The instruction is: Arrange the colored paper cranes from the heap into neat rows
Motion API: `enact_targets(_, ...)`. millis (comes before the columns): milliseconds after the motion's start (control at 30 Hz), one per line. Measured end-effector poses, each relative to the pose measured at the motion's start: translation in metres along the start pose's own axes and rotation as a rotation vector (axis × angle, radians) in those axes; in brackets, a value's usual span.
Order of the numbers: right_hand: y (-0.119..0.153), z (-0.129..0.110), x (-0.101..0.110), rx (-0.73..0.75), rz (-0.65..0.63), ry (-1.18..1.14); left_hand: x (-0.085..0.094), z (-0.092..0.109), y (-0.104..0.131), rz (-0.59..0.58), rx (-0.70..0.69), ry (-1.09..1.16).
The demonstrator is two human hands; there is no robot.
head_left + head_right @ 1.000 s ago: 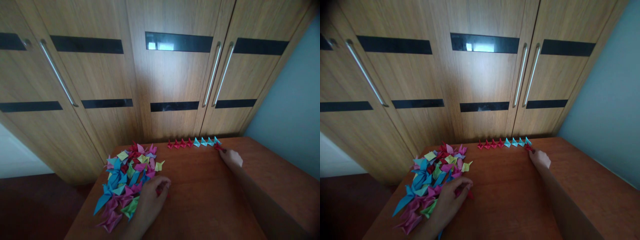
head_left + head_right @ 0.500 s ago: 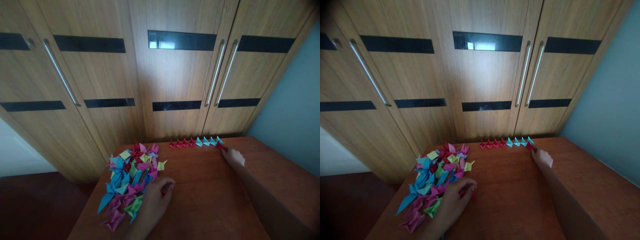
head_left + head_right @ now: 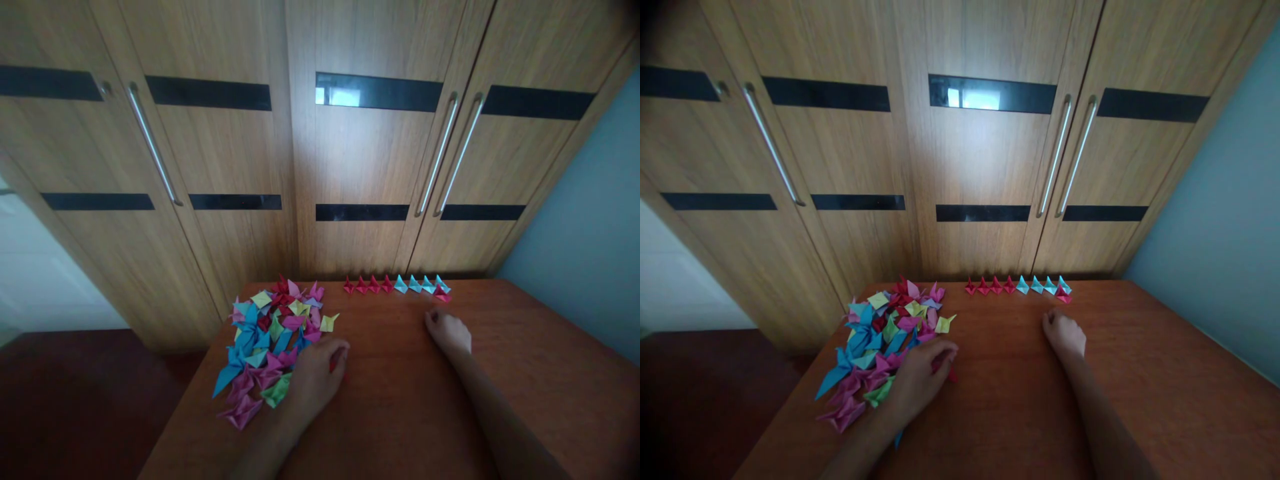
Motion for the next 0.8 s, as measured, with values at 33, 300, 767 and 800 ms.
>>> enact_targets(33, 0.009, -0.012, 0.001, 0.05, 0.013, 0.001, 0.004, -0.001, -0.001, 0.011, -0.011, -0.033)
enact_targets(300, 0.06, -0.08, 0.011, 0.292, 0.067, -0.118, 0.07, -0.035, -0.016, 0.238, 0.011, -0.296)
enact_targets(767, 0.049, -0.071, 0.003, 0.349, 0.084, -0.337, 0.101, -0.09, -0.08, -0.017, 0.156, -0.747)
enact_targets(800, 0.049, -0.071, 0.004, 0.35, 0.086, -0.344, 0.099, -0.092, -0.081, -0.035, 0.152, -0.758)
Point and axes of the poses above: each hand's wrist, its own y-axis away from the middle knuckle, its own x-axis out of the back of the hand, z = x × y, the point moved 6 cm from there along -y, towards the middle knuckle, and after that the axes turned 12 degrees about y, right-handed, at the moved point
